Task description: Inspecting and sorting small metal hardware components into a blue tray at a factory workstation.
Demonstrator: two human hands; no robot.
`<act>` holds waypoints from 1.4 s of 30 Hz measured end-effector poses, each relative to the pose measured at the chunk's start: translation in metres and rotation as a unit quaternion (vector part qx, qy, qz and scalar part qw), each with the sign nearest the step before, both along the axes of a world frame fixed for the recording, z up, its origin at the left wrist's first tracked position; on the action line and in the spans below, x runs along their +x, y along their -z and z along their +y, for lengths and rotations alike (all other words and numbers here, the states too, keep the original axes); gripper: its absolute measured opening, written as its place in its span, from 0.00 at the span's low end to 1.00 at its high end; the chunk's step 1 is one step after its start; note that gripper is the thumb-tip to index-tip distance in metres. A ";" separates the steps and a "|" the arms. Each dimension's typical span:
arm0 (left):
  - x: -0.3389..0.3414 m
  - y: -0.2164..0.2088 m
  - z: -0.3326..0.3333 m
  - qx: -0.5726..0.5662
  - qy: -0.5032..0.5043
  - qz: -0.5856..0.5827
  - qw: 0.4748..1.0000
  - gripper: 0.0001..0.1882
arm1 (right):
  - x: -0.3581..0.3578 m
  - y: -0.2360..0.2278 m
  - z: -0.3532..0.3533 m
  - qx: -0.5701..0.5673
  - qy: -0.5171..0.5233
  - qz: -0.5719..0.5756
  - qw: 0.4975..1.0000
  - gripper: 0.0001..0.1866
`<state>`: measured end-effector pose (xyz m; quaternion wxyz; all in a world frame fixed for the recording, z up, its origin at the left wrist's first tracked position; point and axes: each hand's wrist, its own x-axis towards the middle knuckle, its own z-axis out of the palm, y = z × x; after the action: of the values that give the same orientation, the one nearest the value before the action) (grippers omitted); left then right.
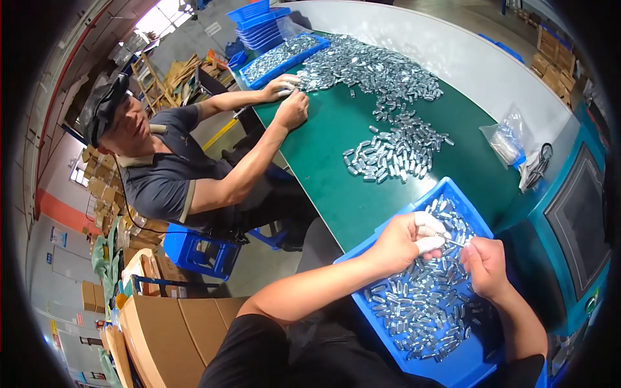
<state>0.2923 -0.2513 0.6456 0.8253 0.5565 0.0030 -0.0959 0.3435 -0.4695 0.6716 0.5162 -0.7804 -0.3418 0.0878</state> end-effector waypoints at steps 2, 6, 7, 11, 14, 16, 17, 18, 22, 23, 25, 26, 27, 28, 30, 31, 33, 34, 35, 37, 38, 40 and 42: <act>-0.001 0.001 -0.001 0.022 0.017 -0.013 1.000 0.05 | 0.000 0.002 0.000 -0.013 -0.004 0.001 1.000 0.17; -0.001 0.001 -0.005 0.055 0.004 0.008 0.998 0.04 | 0.003 0.001 -0.003 -0.038 -0.028 -0.059 0.997 0.14; -0.001 0.002 -0.004 0.045 0.019 0.010 0.999 0.04 | 0.002 0.002 -0.003 -0.036 -0.031 -0.084 0.995 0.13; 0.000 0.001 -0.006 0.023 0.031 0.010 0.999 0.05 | 0.002 0.005 -0.001 -0.032 -0.035 -0.128 0.991 0.11; 0.001 0.003 -0.005 0.023 0.034 0.005 0.999 0.05 | 0.002 0.004 0.000 -0.027 -0.035 -0.129 0.991 0.12; 0.000 -0.003 -0.006 0.038 0.058 0.003 0.998 0.06 | 0.003 0.006 -0.001 -0.032 -0.041 -0.153 0.987 0.12; -0.003 -0.006 -0.008 0.044 0.101 -0.013 0.994 0.07 | 0.004 0.003 0.000 -0.047 -0.089 -0.200 0.975 0.12; -0.003 -0.002 -0.015 0.018 0.098 -0.043 0.994 0.07 | 0.003 0.005 0.001 -0.043 -0.094 -0.202 0.974 0.12; -0.007 -0.006 -0.010 0.117 0.069 -0.129 0.982 0.07 | -0.007 0.006 -0.006 -0.039 -0.066 0.025 0.997 0.17; -0.009 -0.010 -0.008 0.197 0.062 -0.208 0.956 0.07 | -0.006 0.005 -0.010 -0.033 -0.071 0.156 0.985 0.19; -0.009 -0.011 -0.009 0.228 0.046 -0.254 0.939 0.07 | -0.009 0.003 -0.017 -0.032 -0.050 0.292 0.955 0.21; -0.009 -0.012 -0.008 0.265 0.020 -0.299 0.917 0.07 | -0.005 0.003 -0.012 -0.023 -0.076 0.328 0.941 0.22; -0.011 -0.013 -0.006 0.279 0.003 -0.323 0.904 0.09 | -0.004 0.004 -0.009 -0.011 -0.097 0.367 0.925 0.23; -0.011 -0.011 -0.004 0.295 0.015 -0.318 0.901 0.09 | -0.002 0.007 -0.007 0.001 -0.105 0.394 0.913 0.23; -0.014 -0.009 -0.002 0.331 0.013 -0.298 0.895 0.08 | -0.002 0.005 -0.001 0.017 -0.104 0.415 0.903 0.23; -0.013 -0.015 -0.003 0.325 0.011 -0.278 0.904 0.08 | 0.000 0.003 -0.001 0.009 -0.097 0.401 0.911 0.22; -0.011 -0.022 -0.009 0.328 0.001 -0.252 0.910 0.10 | 0.000 -0.002 -0.003 -0.001 -0.083 0.387 0.918 0.22; -0.010 -0.020 -0.011 0.325 0.005 -0.254 0.911 0.10 | -0.001 -0.005 -0.004 -0.010 -0.078 0.367 0.927 0.21; -0.008 -0.018 -0.011 0.325 -0.002 -0.258 0.910 0.10 | -0.001 -0.008 -0.005 -0.019 -0.074 0.347 0.935 0.21; -0.011 -0.020 -0.011 0.318 -0.009 -0.235 0.919 0.09 | -0.001 -0.007 -0.006 -0.017 -0.077 0.249 0.965 0.20; -0.013 -0.018 -0.008 0.317 -0.009 -0.235 0.919 0.09 | 0.000 -0.006 -0.005 -0.016 -0.083 0.148 0.985 0.20; -0.012 -0.005 0.000 0.227 -0.108 -0.131 0.959 0.08 | 0.009 0.004 -0.008 0.041 -0.044 0.044 0.997 0.21; -0.011 -0.008 0.012 0.167 -0.099 -0.090 0.977 0.09 | 0.018 0.003 -0.012 0.072 -0.005 0.042 0.997 0.21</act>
<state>0.2811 -0.2391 0.6535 0.7227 0.6901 -0.0006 0.0384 0.3612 -0.4811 0.6690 0.5846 -0.7351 -0.3289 0.0982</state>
